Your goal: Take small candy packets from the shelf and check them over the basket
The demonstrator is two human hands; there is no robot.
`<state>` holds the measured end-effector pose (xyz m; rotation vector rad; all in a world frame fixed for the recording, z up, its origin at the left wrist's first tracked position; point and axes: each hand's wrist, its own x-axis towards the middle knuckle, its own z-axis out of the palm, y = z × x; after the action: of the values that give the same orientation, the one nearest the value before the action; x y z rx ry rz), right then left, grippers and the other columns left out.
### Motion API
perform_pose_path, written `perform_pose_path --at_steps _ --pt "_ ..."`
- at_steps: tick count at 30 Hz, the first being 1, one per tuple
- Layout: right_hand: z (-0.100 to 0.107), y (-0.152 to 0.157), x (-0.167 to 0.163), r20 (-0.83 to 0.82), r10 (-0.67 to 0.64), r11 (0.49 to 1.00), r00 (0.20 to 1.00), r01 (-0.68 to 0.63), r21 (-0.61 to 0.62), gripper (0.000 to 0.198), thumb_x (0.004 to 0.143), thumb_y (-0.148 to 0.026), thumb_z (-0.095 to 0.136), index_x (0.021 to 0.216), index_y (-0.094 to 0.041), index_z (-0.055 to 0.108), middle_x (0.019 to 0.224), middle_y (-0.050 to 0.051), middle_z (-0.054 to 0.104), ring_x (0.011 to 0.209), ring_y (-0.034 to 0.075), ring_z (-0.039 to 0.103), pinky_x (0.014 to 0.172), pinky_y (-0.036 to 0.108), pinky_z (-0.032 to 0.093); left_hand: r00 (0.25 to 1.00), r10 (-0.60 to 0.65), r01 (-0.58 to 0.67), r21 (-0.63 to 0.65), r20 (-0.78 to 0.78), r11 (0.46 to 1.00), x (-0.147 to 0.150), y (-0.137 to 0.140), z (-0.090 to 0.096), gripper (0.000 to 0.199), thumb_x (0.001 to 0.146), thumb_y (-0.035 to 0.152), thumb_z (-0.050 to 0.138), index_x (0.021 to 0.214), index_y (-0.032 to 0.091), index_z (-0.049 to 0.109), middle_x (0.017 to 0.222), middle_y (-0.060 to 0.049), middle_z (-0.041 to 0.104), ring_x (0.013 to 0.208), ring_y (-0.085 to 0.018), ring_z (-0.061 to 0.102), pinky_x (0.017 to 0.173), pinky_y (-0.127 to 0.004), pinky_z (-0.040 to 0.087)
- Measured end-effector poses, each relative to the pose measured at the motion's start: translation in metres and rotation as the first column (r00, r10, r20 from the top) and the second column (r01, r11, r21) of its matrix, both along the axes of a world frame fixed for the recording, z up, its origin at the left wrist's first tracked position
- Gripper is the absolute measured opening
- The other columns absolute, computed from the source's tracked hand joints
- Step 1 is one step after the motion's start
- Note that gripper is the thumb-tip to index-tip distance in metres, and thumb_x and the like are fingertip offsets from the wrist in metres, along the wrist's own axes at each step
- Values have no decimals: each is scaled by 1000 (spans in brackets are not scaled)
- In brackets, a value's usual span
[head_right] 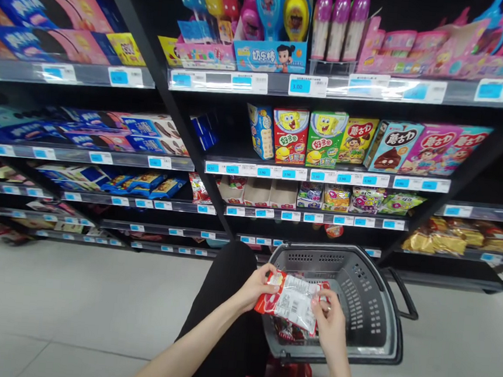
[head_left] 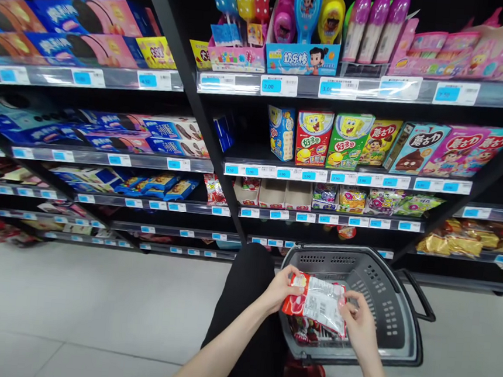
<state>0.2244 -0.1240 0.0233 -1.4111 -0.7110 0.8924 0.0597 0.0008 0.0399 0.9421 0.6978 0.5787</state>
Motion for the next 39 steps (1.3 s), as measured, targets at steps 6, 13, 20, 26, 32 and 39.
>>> perform_pose_path --at_steps 6,13,20,26,32,39 --pt "0 -4 8 -209 0 1000 978 2 7 35 63 -41 67 86 -20 52 59 -1 60 55 17 56 53 26 42 989 -52 72 -145 141 987 -1 5 5 44 53 17 76 88 16 50 78 -6 64 65 -17 62 62 -29 47" --pt "-14 10 -35 -200 -391 915 899 402 20 35 66 -42 64 88 -22 45 60 -4 59 52 14 57 49 24 44 908 -75 181 -227 412 957 15 -22 15 73 63 46 67 126 30 33 111 -11 56 99 -25 55 81 -42 42" --pt "11 6 -67 201 -258 956 945 279 -88 28 74 -48 50 82 -21 51 60 1 63 50 17 59 52 27 45 962 197 -179 -109 188 978 30 -30 -3 57 56 22 74 107 16 50 105 -11 60 98 -25 56 87 -36 40" --pt "12 -8 12 403 -340 920 850 389 -44 37 65 -49 61 87 -20 56 75 6 66 71 21 62 65 30 47 962 -273 274 158 -27 949 12 -12 -1 62 52 16 74 110 16 50 103 -7 61 92 -21 56 83 -33 41" --pt "11 -8 21 271 -51 991 961 82 -103 47 59 -42 69 99 -21 58 82 7 69 77 24 64 71 34 49 751 -628 660 225 -205 717 9 -19 5 64 42 19 78 101 16 55 92 -2 62 82 -18 57 73 -29 45" --pt "13 -6 18 316 -114 959 942 187 -214 33 56 -50 67 67 -19 66 64 5 69 62 24 62 56 30 47 847 -498 526 161 -184 835 13 -15 -1 54 43 15 77 94 15 59 83 -2 61 74 -16 56 66 -24 43"
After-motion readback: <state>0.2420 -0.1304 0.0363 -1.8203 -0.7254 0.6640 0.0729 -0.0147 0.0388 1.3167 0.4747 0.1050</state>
